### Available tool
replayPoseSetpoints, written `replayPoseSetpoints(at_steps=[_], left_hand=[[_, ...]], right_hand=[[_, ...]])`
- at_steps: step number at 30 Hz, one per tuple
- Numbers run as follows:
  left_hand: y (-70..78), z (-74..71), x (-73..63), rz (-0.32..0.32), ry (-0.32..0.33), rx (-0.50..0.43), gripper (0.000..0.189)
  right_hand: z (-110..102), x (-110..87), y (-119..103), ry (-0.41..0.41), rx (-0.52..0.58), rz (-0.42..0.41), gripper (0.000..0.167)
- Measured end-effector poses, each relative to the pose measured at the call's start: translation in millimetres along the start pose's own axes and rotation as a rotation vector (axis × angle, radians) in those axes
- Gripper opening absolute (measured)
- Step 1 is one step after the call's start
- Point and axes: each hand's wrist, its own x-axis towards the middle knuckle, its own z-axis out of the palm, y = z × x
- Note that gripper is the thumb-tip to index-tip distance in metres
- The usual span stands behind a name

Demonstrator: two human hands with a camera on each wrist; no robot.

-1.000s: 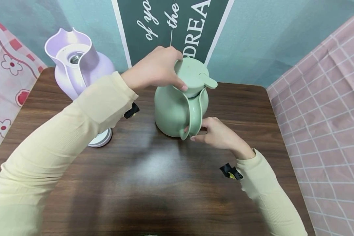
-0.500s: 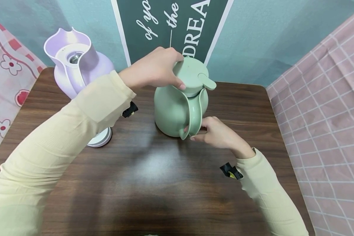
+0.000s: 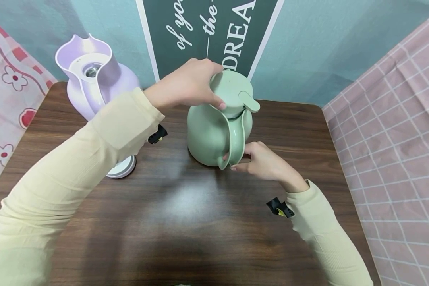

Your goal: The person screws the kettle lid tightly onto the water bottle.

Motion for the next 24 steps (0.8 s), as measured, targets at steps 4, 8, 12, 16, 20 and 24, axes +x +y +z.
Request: replayPoseSetpoints(at_steps=[4, 8, 12, 16, 20, 24], left_hand=[[3.5, 1.0, -2.1, -0.016, 0.049, 0.024, 0.043], [4.7, 2.5, -2.7, -0.014, 0.077, 0.043, 0.043], [4.4, 2.8, -2.2, -0.016, 0.093, 0.048, 0.043], [3.7, 1.7, -0.1, -0.018, 0.078, 0.043, 0.045], [0.9, 0.3, 2.3, -0.020, 0.044, 0.025, 0.041], [-3.7, -0.5, 2.3, 0.017, 0.026, 0.023, 0.035]], right_hand=[[-0.1, -0.2, 0.1, 0.002, -0.003, 0.012, 0.022], [-0.1, -0.5, 0.3, 0.007, -0.010, 0.016, 0.022], [-0.2, -0.6, 0.3, 0.003, -0.009, -0.003, 0.021], [-0.5, -0.5, -0.1, 0.004, -0.021, -0.010, 0.021], [-0.5, -0.2, -0.1, 0.002, -0.013, -0.016, 0.021], [-0.4, 0.1, 0.2, -0.001, 0.003, -0.020, 0.022]])
